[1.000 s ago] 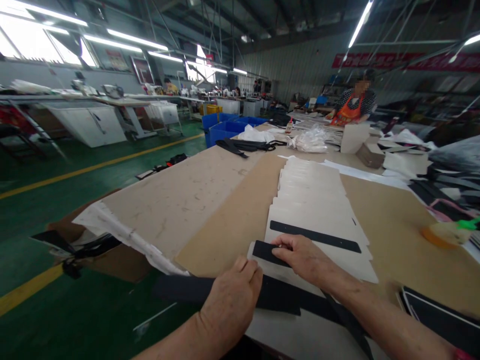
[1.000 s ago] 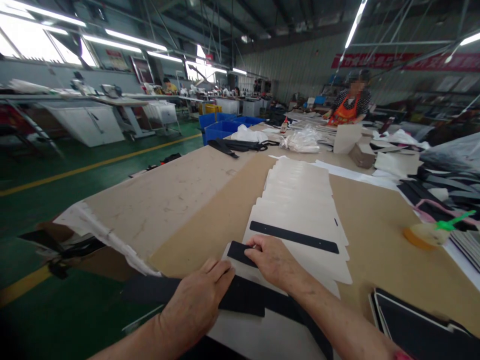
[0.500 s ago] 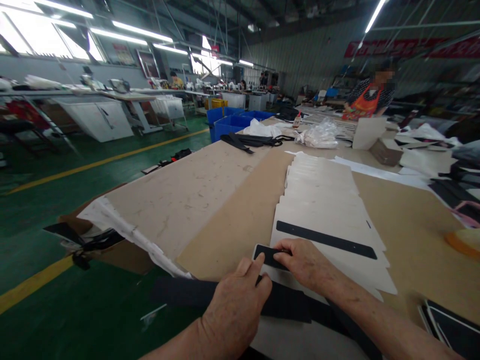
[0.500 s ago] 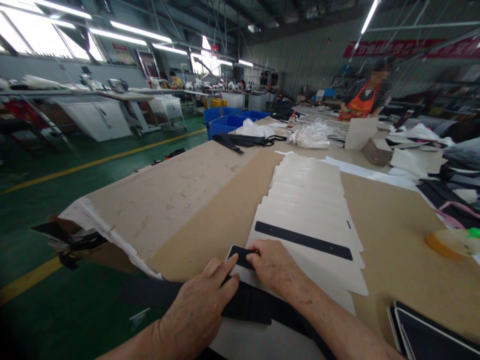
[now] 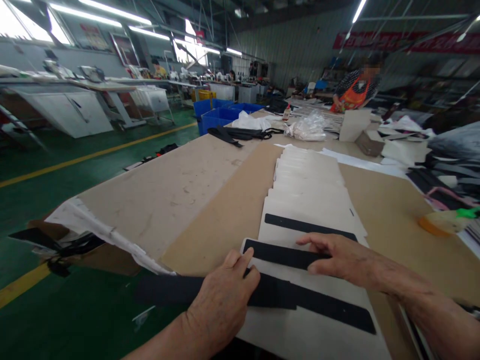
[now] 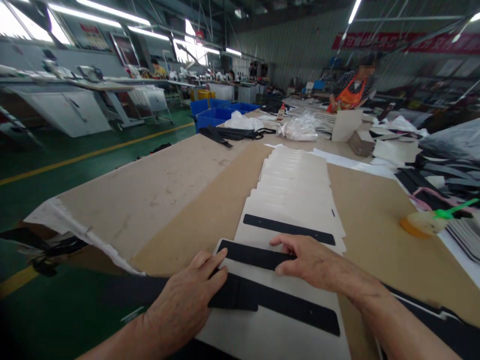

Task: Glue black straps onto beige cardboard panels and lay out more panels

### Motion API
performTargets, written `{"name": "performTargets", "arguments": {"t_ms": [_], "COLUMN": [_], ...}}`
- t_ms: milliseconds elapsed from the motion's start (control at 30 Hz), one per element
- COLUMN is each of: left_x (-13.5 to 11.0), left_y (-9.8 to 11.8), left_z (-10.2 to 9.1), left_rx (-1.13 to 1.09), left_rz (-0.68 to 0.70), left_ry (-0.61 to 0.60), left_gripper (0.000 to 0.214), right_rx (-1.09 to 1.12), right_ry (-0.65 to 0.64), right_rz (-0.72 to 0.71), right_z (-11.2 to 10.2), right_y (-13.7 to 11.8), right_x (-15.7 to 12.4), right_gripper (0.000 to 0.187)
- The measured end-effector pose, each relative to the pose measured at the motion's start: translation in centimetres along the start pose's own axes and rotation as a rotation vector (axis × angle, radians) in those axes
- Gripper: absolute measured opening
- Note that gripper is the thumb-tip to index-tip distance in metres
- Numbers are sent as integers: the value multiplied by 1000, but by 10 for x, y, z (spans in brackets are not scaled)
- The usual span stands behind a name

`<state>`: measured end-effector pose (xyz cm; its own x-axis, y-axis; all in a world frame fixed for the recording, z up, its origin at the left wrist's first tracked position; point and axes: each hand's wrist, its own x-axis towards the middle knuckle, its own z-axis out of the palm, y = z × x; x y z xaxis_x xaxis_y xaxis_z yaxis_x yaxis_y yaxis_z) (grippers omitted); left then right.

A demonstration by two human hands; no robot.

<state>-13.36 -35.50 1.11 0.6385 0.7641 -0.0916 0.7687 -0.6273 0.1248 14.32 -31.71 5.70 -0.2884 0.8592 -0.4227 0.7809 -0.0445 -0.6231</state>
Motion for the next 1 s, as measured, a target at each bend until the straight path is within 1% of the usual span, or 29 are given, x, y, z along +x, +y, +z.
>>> {"name": "performTargets", "arguments": {"t_ms": [33,67,133,200,300,400,500,667,867,1000], "left_x": [0,0,0,1,2,4,5,6,5,6], "left_y": [0,-1,-1,-2,-3,-2,-1,-6,-11,-11], "left_z": [0,1,3,5,7,5,3,8,13,13], "left_rx": [4,8,20,39,77,95,77,100,133,124], "left_rz": [-4,-7,-10,-14,-9,-1,-34,-94,-70,-77], "left_ry": [1,2,6,14,10,-18,-49,-83,-61,-75], "left_gripper": [47,49,53,58,62,63,65,71,72,71], "right_rx": [4,10,58,151,222,158,120,114,128,47], "right_ry": [-16,-7,69,176,322,449,514,537,558,539], "right_rz": [19,40,98,193,290,297,312,323,339,365], "right_z": [-7,-13,-14,-5,15,30,36,37,37,34], "right_y": [12,25,48,67,83,88,87,85,83,76], "right_x": [-11,-22,-41,-53,-59,-59,-60,-62,-60,-57], "right_gripper": [49,43,26,19,20,19,19,18,16,12]}}
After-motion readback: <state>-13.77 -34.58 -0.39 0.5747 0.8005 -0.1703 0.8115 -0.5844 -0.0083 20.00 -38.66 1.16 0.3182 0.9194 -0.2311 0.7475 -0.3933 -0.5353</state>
